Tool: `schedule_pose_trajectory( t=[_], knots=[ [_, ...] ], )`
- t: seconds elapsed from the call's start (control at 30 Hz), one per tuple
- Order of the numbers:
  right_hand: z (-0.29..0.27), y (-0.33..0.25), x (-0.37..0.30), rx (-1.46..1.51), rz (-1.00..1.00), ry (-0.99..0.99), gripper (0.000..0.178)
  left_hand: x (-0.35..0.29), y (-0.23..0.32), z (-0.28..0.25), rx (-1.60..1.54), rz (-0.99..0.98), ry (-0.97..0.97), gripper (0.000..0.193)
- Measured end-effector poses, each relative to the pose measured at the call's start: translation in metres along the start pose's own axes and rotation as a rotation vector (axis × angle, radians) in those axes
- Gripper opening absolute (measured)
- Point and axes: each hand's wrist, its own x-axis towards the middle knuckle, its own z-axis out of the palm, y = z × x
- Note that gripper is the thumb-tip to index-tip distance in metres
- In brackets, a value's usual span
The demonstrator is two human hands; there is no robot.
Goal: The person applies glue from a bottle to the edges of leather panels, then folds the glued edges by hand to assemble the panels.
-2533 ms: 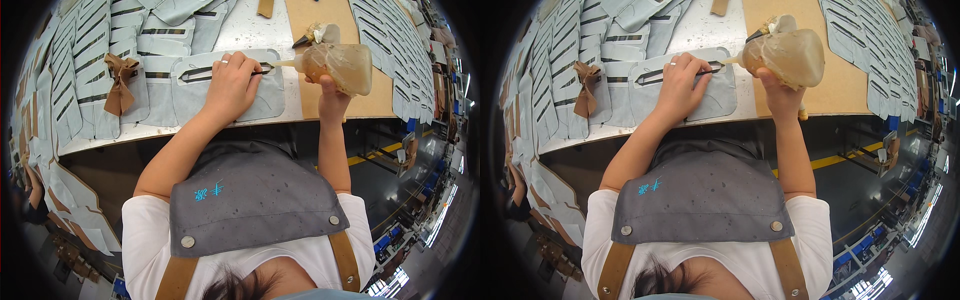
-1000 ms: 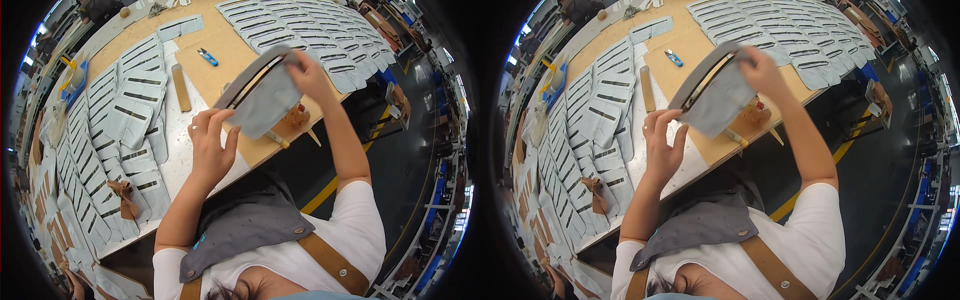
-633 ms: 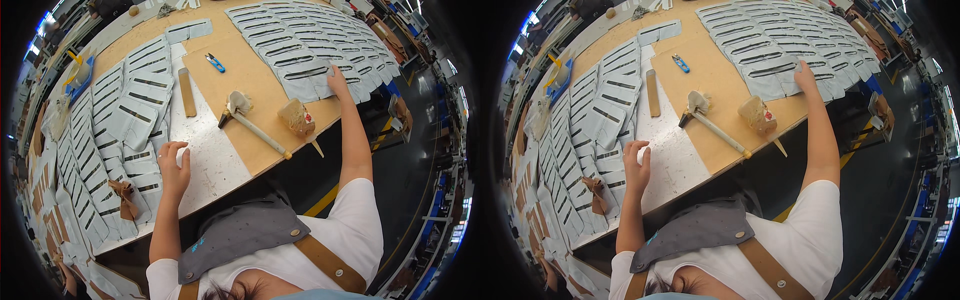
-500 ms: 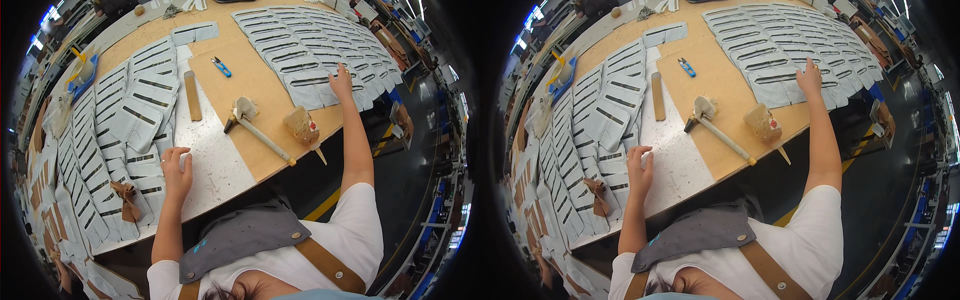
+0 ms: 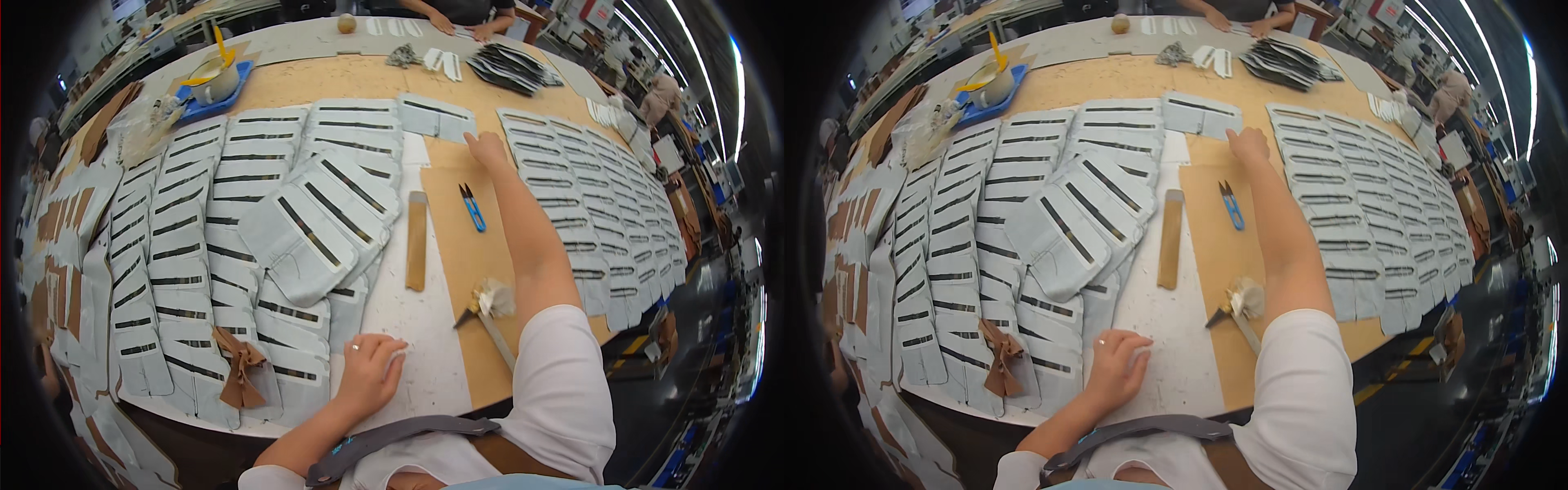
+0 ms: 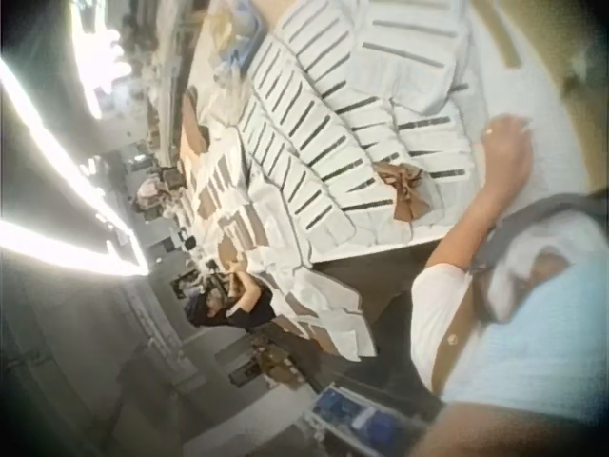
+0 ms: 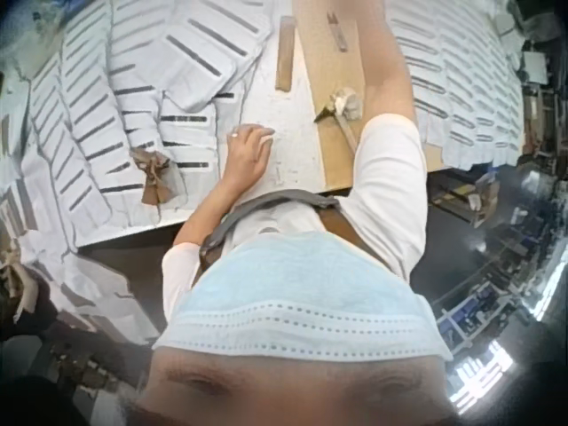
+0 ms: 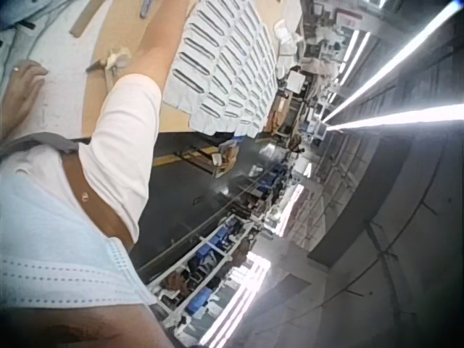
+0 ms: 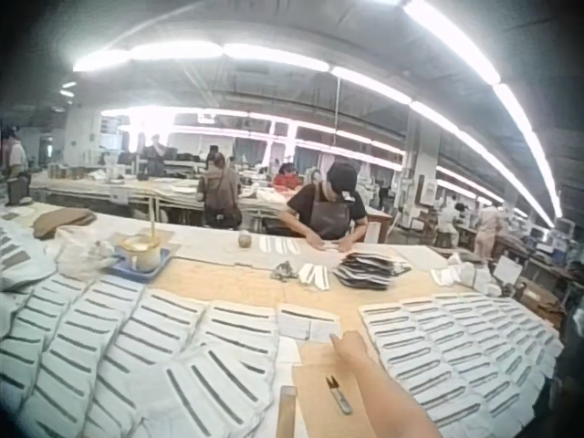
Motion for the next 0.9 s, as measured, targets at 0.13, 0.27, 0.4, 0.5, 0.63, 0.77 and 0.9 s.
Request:
schedule_pose_trajectory(
  t=[0.13, 0.27, 0.4, 0.5, 0.63, 0.77, 0.9],
  knots=[
    [0.028, -0.011, 0.019, -0.149, 0.116, 0.245, 0.055, -0.002, 0.004, -0.001, -0.062, -0.059, 0.02, 0.025],
    [0.016, 0.015, 0.035, 0.384, 0.011, -0.083, 0.039, -0.001, 0.006, -0.003, -0.082, -0.039, -0.02, 0.026],
    [-0.082, -0.053, -0.072, 1.007, -0.37, 0.091, 0.034, -0.004, 0.011, 0.007, -0.079, 0.06, -0.021, 0.024],
    [-0.153, -0.07, -0.173, 1.233, -0.566, -0.147, 0.053, -0.008, 0.033, 0.011, -0.119, 0.13, -0.017, 0.024],
    [-0.175, -0.034, -0.298, 1.39, -0.379, -0.302, 0.063, -0.024, 0.081, -0.001, -0.23, 0.4, -0.004, 0.029],
    [-0.122, 0.02, -0.415, 1.35, -0.15, -0.535, 0.07, -0.04, 0.099, -0.018, -0.206, 0.62, -0.04, 0.037],
    [-0.1, 0.048, -0.446, 1.241, -0.071, -0.717, 0.062, -0.028, 0.051, 0.008, 0.078, 0.375, -0.099, 0.036]
  ],
)
